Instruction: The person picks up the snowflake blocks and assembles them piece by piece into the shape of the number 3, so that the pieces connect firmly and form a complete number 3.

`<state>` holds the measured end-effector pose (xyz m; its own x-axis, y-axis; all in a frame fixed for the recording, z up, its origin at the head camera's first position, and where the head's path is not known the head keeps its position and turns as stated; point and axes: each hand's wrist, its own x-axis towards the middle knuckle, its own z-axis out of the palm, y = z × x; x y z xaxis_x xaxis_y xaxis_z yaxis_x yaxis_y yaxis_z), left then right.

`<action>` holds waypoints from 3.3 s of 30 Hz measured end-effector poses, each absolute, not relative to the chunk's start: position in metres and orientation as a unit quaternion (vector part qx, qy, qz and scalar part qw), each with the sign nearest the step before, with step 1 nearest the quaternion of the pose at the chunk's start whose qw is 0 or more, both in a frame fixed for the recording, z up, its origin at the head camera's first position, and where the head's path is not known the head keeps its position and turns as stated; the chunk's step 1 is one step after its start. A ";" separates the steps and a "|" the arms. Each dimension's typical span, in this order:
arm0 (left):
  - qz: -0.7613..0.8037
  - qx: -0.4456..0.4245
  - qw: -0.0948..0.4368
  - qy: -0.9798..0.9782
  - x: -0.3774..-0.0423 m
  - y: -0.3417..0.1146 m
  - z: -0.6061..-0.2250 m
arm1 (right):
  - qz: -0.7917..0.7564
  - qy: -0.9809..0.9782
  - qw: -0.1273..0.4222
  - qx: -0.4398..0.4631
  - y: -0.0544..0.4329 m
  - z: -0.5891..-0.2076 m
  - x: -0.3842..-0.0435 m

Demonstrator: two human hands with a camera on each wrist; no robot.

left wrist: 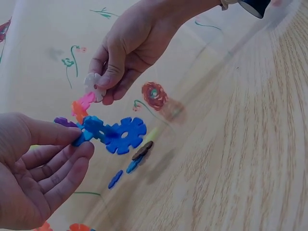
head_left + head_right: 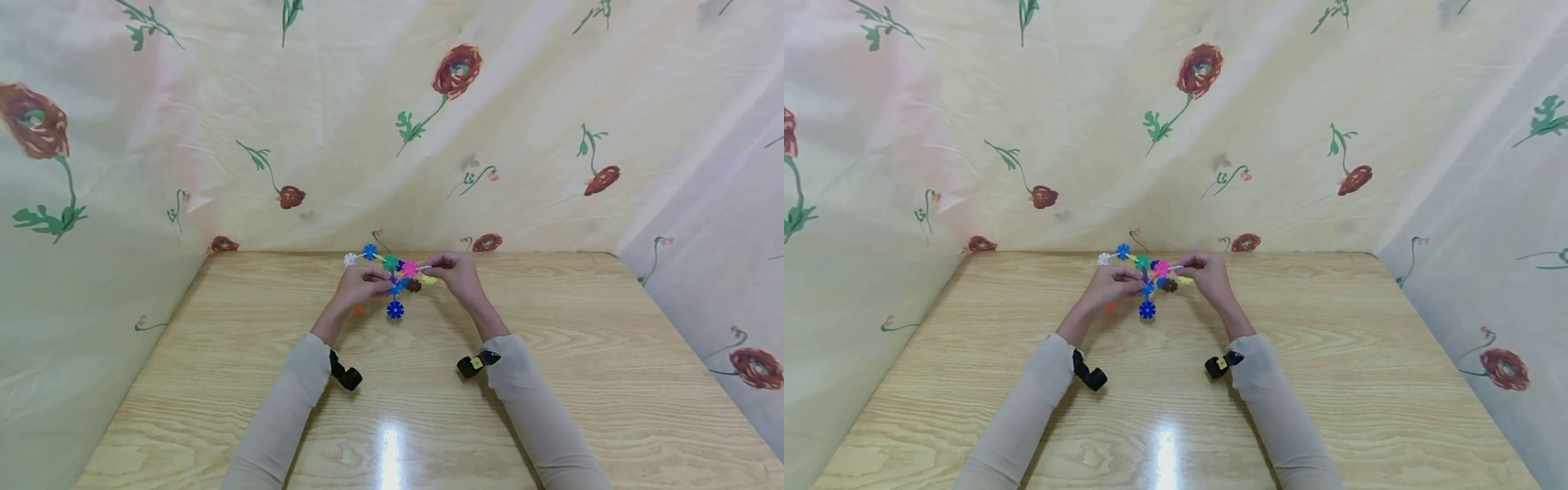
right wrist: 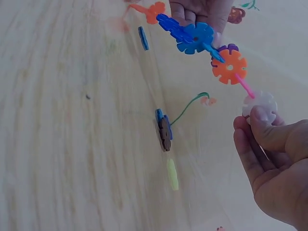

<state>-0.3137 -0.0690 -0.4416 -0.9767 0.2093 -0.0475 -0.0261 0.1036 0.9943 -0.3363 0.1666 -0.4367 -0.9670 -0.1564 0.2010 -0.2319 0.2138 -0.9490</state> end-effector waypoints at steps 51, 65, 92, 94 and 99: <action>0.613 0.149 0.105 0.769 -0.311 -0.095 -0.415 | 0.572 -0.803 -0.052 0.160 0.156 -0.436 -0.331; 0.550 0.181 0.153 0.801 -0.313 -0.087 -0.424 | 0.530 -0.810 -0.080 0.240 0.142 -0.434 -0.325; 0.563 0.129 0.147 0.803 -0.313 -0.092 -0.426 | 0.381 -0.900 -0.068 0.200 0.187 -0.431 -0.366; 0.565 0.128 0.147 0.802 -0.313 -0.092 -0.426 | 0.372 -0.905 -0.075 0.192 0.189 -0.433 -0.368; 0.572 0.122 0.143 0.798 -0.314 -0.091 -0.427 | 0.352 -0.912 -0.085 0.194 0.190 -0.441 -0.374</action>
